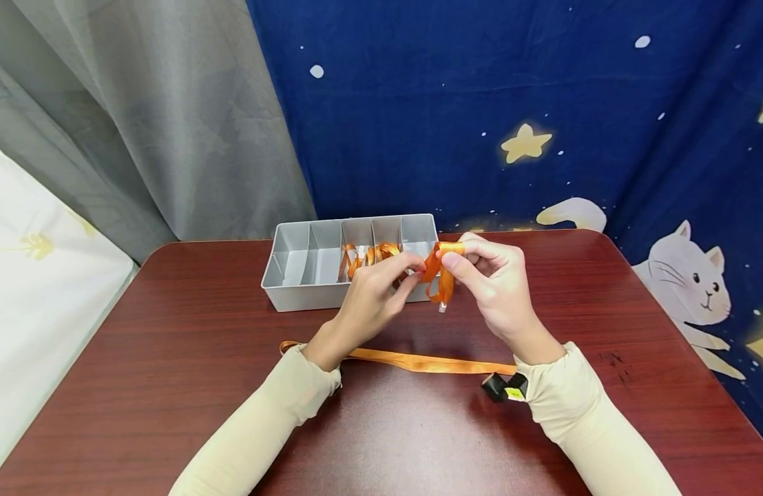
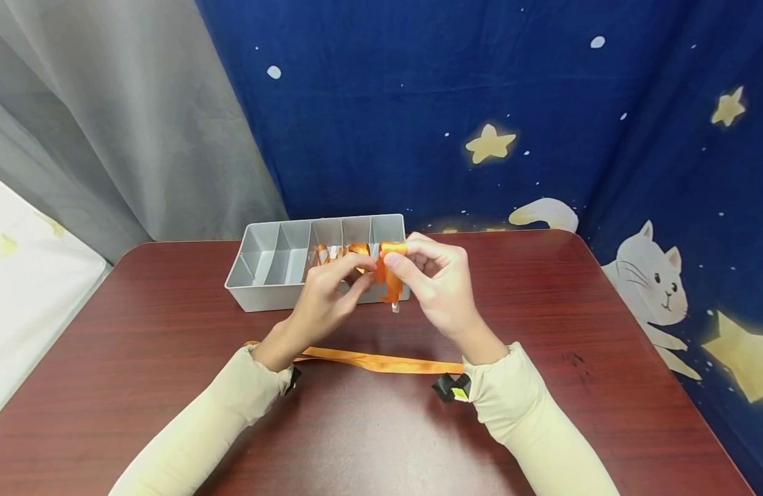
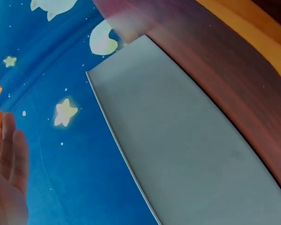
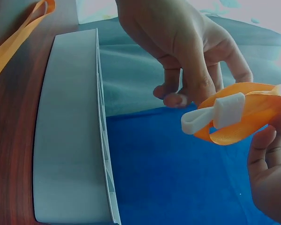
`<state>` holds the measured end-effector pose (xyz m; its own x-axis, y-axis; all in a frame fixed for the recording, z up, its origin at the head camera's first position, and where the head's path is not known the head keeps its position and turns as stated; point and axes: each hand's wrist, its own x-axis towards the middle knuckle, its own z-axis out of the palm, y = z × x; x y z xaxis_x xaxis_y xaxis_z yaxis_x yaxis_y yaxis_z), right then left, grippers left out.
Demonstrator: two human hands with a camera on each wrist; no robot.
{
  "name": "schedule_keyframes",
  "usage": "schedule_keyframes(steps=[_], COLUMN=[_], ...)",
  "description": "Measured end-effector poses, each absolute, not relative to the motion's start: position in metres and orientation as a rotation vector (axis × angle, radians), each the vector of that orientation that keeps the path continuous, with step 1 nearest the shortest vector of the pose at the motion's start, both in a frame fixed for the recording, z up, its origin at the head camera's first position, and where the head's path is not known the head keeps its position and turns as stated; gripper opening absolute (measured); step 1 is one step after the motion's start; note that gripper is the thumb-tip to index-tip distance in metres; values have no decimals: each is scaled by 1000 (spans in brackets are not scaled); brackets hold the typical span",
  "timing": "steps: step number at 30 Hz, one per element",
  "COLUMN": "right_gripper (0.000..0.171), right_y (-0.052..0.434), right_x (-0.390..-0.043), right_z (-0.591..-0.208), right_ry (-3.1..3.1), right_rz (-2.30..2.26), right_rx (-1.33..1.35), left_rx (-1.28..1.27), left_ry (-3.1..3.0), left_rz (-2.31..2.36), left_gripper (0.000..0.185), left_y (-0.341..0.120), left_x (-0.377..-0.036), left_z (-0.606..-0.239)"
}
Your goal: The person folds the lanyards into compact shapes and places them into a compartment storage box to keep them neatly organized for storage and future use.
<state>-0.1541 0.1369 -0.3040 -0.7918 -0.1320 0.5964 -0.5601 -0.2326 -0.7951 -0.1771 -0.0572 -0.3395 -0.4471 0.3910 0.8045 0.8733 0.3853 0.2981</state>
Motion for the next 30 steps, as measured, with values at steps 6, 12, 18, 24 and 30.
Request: schedule_keyframes(steps=[6,12,18,24,30], right_gripper=[8,8,10,11,9], right_y=[137,137,137,135,135], right_x=[-155,-156,-157,-156,-156], right_z=[-303,-303,-303,-303,-304], right_ry=[-1714,-1700,-1697,-1700,-1684], right_rz=[2077,2099,2109,2120,2144], right_rx=[831,843,839,816,816], left_rx=[-1087,-1101,-1073,-1042,-1051], left_ry=[-1946,-1923,-1940,-1983,-2025], left_rz=[-1002,-1148,-1248,-1380,-1614], left_gripper=[11,13,13,14,15], left_y=[-56,-53,-51,-50,-50], left_x=[-176,-176,-175,-171,-166], left_z=[-342,-343,-344,-346,-346])
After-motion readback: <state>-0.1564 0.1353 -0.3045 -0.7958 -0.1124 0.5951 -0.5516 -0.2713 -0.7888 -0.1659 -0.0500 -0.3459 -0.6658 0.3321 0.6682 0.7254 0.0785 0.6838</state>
